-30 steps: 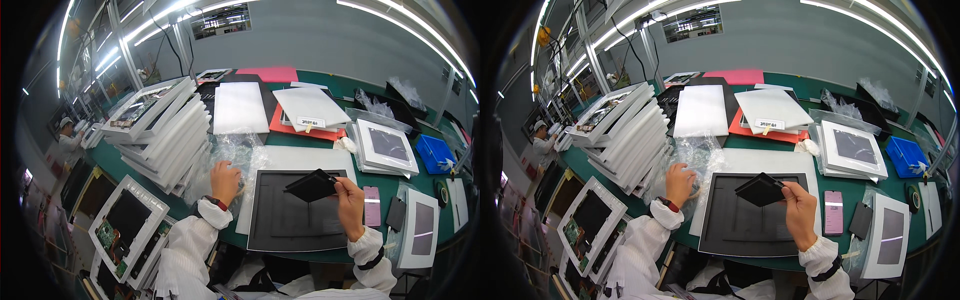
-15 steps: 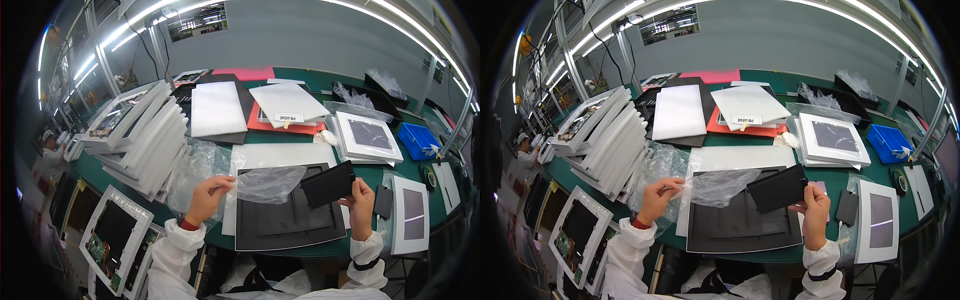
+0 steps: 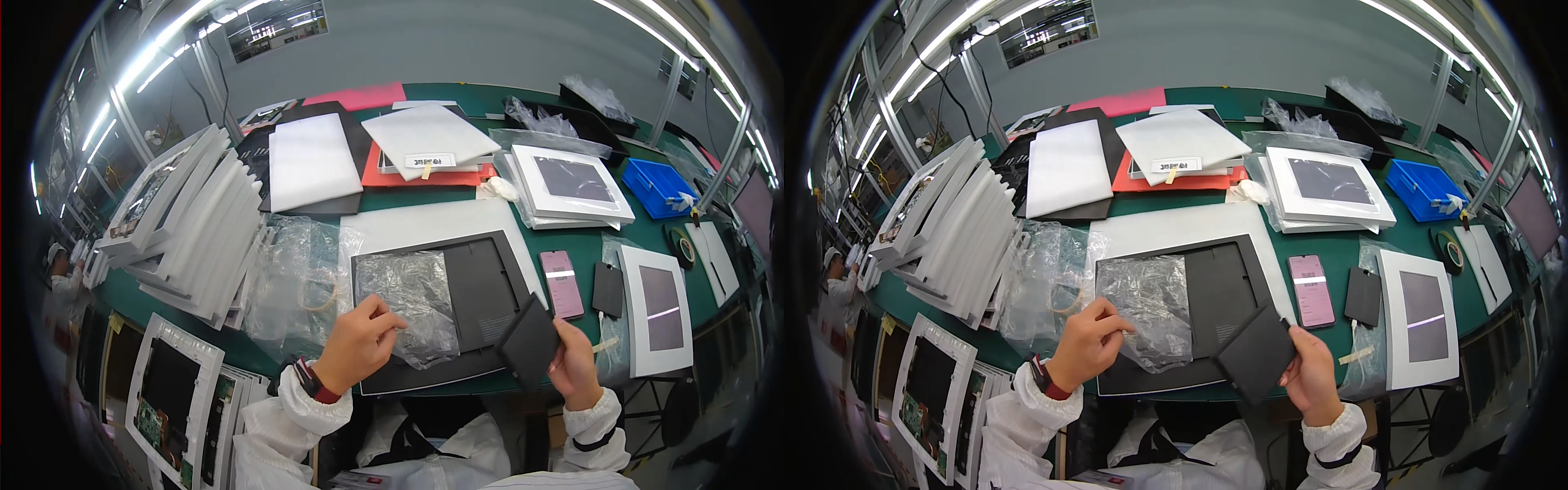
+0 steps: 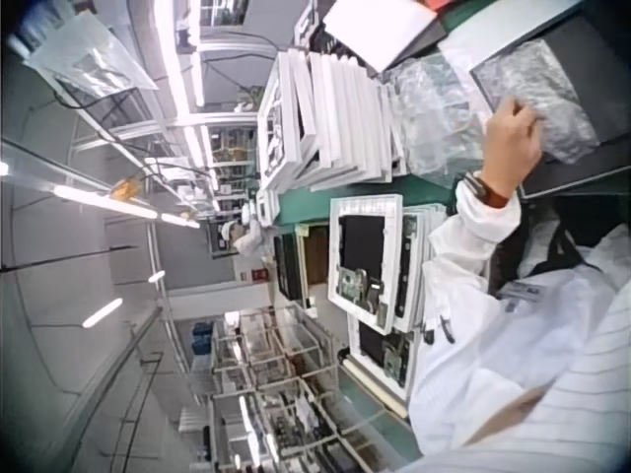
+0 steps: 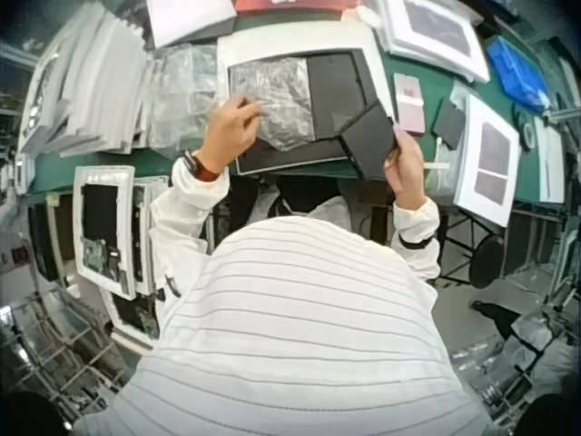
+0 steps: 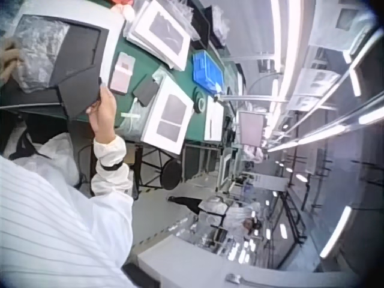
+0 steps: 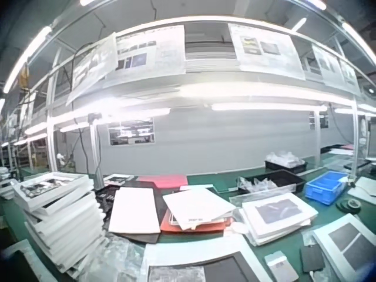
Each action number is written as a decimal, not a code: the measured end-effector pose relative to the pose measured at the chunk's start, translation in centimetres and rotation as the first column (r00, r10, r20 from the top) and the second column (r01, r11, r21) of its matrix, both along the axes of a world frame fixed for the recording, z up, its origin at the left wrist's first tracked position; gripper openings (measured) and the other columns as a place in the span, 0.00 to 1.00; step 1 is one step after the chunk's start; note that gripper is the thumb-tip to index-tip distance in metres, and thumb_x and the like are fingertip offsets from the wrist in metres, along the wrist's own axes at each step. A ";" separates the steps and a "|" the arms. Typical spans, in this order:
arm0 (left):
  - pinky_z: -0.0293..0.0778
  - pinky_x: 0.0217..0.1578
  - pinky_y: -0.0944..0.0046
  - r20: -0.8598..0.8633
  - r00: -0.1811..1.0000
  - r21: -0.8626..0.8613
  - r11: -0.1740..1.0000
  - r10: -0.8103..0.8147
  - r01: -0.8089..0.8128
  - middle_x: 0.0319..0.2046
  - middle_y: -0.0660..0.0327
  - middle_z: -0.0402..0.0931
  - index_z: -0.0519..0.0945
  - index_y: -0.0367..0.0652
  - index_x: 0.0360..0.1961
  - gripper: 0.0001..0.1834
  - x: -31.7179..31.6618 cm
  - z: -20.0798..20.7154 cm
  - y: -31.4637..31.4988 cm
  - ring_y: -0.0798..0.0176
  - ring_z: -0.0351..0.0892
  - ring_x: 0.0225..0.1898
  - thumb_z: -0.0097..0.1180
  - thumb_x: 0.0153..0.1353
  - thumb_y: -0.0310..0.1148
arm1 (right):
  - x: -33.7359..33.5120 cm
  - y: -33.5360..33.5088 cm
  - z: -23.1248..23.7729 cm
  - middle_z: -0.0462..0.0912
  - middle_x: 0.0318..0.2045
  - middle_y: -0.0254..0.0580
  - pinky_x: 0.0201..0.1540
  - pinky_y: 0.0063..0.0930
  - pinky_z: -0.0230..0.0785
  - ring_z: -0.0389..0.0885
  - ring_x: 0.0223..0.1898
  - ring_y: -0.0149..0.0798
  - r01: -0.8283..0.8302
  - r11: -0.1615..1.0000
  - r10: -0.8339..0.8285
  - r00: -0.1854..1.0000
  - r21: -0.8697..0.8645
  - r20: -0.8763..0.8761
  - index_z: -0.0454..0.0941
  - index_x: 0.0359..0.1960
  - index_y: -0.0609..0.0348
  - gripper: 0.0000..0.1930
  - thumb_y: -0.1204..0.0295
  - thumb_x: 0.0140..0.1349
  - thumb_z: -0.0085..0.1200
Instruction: The worker is assembling an electronic device by peeling film, placing parts into a frame, and packaging finished units into protective sleeves.
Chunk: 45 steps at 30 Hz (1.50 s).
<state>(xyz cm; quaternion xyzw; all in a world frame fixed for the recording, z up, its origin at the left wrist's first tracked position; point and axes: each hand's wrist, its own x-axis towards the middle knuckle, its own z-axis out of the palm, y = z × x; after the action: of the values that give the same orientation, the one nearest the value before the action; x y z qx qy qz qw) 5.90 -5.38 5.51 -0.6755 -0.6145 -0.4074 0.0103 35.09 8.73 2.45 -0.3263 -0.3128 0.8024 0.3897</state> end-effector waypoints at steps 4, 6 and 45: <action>0.70 0.22 0.67 0.020 0.997 -0.117 0.990 0.080 -0.077 0.26 0.58 0.74 0.82 0.38 0.31 0.08 1.1 -0.1 -0.5 0.63 0.73 0.19 0.56 0.48 0.19 | 0.1 -3.0 -1.1 0.82 0.29 0.42 0.20 0.22 0.77 0.81 0.21 0.31 -0.258 0.957 0.246 0.964 -0.131 -0.103 0.74 0.43 0.63 0.15 0.62 0.69 0.44; 0.70 0.22 0.67 0.000 0.997 -0.153 0.985 0.083 -0.082 0.26 0.57 0.75 0.83 0.39 0.33 0.10 1.6 -0.1 -0.8 0.64 0.73 0.19 0.57 0.48 0.19 | -0.2 -4.3 -1.4 0.82 0.34 0.42 0.24 0.22 0.79 0.82 0.25 0.30 -0.332 0.937 0.324 0.942 -0.112 -0.084 0.71 0.50 0.66 0.16 0.65 0.68 0.47; 0.71 0.32 0.64 0.148 0.980 0.136 0.979 0.133 -0.153 0.28 0.57 0.80 0.81 0.39 0.37 0.17 3.9 -0.3 -3.2 0.56 0.77 0.29 0.53 0.47 0.11 | -11.1 -4.9 0.5 0.73 0.43 0.55 0.40 0.39 0.82 0.82 0.31 0.44 -0.275 0.953 0.284 0.957 -0.128 0.055 0.36 0.68 0.66 0.37 0.79 0.64 0.46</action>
<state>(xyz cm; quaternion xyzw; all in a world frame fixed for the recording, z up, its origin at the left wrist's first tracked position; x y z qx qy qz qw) 9.80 -8.56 5.19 -0.5971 -0.6291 -0.4955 0.0464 24.03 3.80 2.91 -0.3304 -0.3214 0.8543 0.2402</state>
